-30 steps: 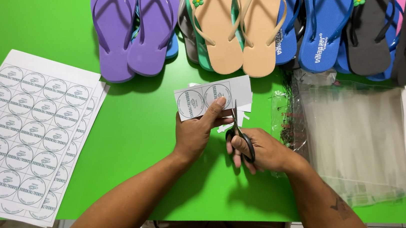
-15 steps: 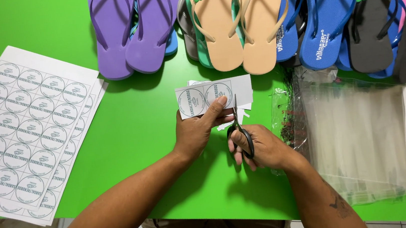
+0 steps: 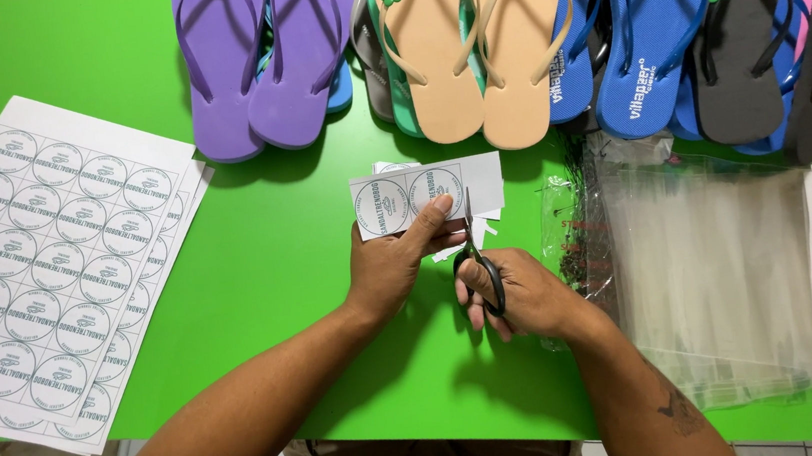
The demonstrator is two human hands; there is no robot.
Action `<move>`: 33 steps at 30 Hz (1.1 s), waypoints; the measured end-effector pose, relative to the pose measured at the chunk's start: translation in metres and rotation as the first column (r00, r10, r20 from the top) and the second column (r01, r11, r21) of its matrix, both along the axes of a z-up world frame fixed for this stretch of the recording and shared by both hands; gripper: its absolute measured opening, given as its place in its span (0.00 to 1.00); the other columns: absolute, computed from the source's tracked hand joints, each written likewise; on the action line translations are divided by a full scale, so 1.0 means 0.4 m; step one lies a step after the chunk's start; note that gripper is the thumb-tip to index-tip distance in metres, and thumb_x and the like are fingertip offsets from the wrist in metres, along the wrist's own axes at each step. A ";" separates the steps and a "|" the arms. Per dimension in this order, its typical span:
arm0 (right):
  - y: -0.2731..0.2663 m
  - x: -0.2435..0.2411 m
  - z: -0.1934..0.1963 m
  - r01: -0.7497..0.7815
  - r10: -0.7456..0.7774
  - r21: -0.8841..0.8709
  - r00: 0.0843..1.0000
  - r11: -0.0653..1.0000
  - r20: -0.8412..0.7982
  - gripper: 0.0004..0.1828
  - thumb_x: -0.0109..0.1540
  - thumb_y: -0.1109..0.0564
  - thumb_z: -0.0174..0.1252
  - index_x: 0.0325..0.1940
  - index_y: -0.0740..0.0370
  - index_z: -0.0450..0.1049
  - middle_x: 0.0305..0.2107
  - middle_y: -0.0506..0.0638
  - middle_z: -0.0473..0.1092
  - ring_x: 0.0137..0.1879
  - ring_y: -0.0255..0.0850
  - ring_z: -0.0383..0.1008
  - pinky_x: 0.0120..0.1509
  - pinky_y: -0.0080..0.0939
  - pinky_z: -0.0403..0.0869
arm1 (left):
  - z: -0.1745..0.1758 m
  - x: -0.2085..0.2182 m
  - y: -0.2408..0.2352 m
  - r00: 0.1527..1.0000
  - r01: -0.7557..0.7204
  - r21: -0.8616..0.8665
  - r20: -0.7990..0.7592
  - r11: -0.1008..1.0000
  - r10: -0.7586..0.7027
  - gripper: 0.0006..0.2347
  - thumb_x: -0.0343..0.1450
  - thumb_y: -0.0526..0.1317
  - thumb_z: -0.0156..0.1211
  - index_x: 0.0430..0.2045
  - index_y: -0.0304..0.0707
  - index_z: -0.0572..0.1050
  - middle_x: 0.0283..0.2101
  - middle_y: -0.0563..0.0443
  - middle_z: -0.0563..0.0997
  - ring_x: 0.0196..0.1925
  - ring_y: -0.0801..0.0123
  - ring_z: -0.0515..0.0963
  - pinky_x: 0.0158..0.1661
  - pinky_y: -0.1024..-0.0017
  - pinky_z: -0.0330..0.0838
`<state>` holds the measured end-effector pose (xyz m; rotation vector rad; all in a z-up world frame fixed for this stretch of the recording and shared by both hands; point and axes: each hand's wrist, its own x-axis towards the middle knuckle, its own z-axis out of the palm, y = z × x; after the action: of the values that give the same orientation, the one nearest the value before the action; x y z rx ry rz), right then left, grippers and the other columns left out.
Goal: The person uses scissors to cut circular stickers from a printed sheet on a green table. After cutting several stickers, the person picks up a pair of beige flip-flops and places one of the cut stickers onto the sole of a flip-flop.
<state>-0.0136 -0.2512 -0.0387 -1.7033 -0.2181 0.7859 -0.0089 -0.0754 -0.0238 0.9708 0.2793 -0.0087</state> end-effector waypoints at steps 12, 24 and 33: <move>0.004 -0.002 0.001 0.027 -0.027 -0.047 1.000 0.999 0.000 0.34 0.69 0.34 0.47 0.30 0.69 0.74 0.13 0.64 0.74 0.09 0.43 0.68 0.08 0.35 0.63 | -0.011 0.004 -0.001 1.000 -0.007 0.004 -0.006 1.000 0.007 0.11 0.68 0.32 0.71 0.38 0.20 0.79 0.32 0.30 0.85 0.30 0.53 0.86 0.35 0.52 0.87; 0.010 -0.008 0.004 0.051 -0.050 -0.032 0.998 0.998 0.036 0.33 0.69 0.34 0.49 0.27 0.66 0.74 0.10 0.62 0.72 0.09 0.44 0.69 0.10 0.37 0.65 | -0.010 0.005 0.000 1.000 -0.014 -0.006 0.012 1.000 0.014 0.11 0.68 0.32 0.71 0.38 0.19 0.79 0.33 0.30 0.85 0.31 0.53 0.86 0.35 0.54 0.88; 0.022 -0.011 0.022 0.088 -0.087 -0.030 0.996 0.996 0.028 0.32 0.69 0.36 0.52 0.25 0.66 0.73 0.08 0.61 0.70 0.08 0.43 0.67 0.12 0.37 0.65 | -0.001 0.006 0.001 1.000 -0.013 -0.018 0.004 1.000 0.013 0.12 0.68 0.31 0.70 0.39 0.18 0.78 0.34 0.28 0.85 0.32 0.49 0.87 0.36 0.52 0.87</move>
<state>-0.0182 -0.2426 -0.0300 -1.7410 -0.1488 0.7053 -0.0065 -0.0748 -0.0244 0.9510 0.2814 0.0025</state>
